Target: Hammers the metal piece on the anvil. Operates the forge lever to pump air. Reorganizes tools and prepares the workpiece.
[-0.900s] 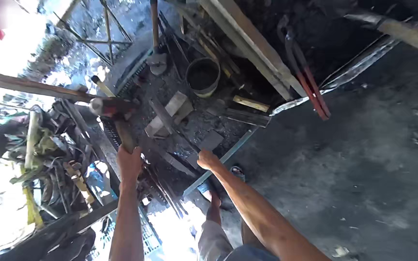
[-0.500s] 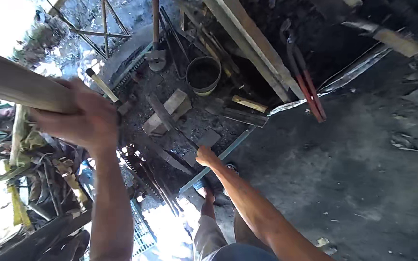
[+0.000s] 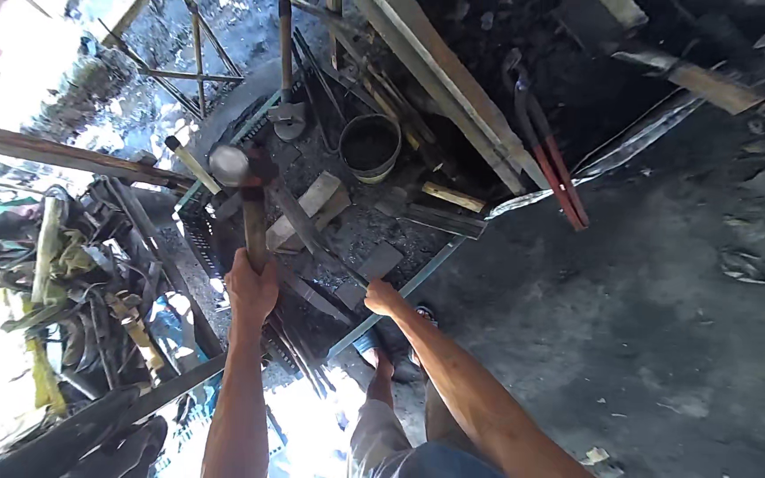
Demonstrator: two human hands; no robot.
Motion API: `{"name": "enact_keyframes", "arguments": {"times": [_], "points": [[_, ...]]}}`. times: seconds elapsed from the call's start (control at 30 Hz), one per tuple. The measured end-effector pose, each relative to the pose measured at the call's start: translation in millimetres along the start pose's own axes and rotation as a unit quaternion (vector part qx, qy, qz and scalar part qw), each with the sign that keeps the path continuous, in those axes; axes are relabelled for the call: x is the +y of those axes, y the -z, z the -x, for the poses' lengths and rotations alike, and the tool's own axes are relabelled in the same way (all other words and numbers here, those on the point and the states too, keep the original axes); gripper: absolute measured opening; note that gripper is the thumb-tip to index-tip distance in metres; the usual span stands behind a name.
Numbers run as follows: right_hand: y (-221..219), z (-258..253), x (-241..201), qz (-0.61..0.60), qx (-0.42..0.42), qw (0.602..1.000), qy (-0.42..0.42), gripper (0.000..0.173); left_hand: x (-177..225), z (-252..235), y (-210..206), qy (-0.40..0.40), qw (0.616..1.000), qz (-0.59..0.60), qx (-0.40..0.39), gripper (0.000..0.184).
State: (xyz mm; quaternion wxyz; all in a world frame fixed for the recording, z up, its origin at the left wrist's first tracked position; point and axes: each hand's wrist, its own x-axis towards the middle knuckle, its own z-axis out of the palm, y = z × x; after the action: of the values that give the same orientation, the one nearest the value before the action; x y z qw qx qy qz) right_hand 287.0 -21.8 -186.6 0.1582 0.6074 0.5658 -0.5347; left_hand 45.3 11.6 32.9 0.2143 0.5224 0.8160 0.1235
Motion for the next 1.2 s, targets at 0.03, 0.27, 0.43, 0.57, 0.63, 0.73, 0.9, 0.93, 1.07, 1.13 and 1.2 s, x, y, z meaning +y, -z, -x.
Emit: {"name": "enact_keyframes", "arguments": {"times": [0.03,0.27,0.43,0.57,0.63,0.73,0.9,0.93,1.07,1.13,1.2], "points": [[-6.4,3.5,6.7,-0.002,0.004,1.0,-0.005,0.032,11.4,1.9,8.4,-0.011,0.999,0.008,0.033,0.036],[-18.9,7.3,19.0,-0.002,0.006,1.0,-0.01,0.039,-21.5,-23.7,-87.8,0.065,0.998,0.007,-0.005,0.045],[-12.4,4.1,18.5,0.005,-0.002,1.0,-0.006,0.035,-31.5,-42.2,-80.5,0.147,0.98,-0.001,-0.137,0.027],[-16.0,13.1,18.2,-0.005,0.004,1.0,-0.001,0.037,-6.5,-17.0,-38.3,0.079,0.996,0.03,-0.028,0.03],[-22.9,12.0,21.7,-0.005,0.01,1.0,0.003,0.045,9.3,-9.1,-28.2,0.054,0.998,0.029,0.015,0.035],[-27.4,5.1,23.7,-0.004,0.014,1.0,0.011,0.047,4.8,-17.4,-55.6,0.066,0.997,0.016,0.037,0.042],[-22.2,7.1,27.4,-0.021,-0.004,1.0,0.002,0.037,-30.3,-52.5,-112.4,0.134,0.977,-0.057,-0.154,0.04],[-21.4,6.6,27.5,-0.019,-0.003,1.0,0.007,0.036,-25.7,-55.3,-106.1,0.141,0.979,-0.035,-0.145,0.034],[-22.9,16.5,23.0,-0.028,0.003,1.0,0.005,0.036,-6.4,-35.5,-67.4,0.126,0.988,0.011,-0.083,0.029],[-30.0,20.6,21.9,-0.033,0.002,0.999,-0.003,0.038,4.8,-16.2,-56.9,0.105,0.993,0.01,-0.049,0.033],[-33.7,16.4,17.9,-0.038,0.008,0.999,-0.009,0.039,6.7,-10.6,-62.3,0.099,0.995,-0.004,-0.03,0.038]]}}
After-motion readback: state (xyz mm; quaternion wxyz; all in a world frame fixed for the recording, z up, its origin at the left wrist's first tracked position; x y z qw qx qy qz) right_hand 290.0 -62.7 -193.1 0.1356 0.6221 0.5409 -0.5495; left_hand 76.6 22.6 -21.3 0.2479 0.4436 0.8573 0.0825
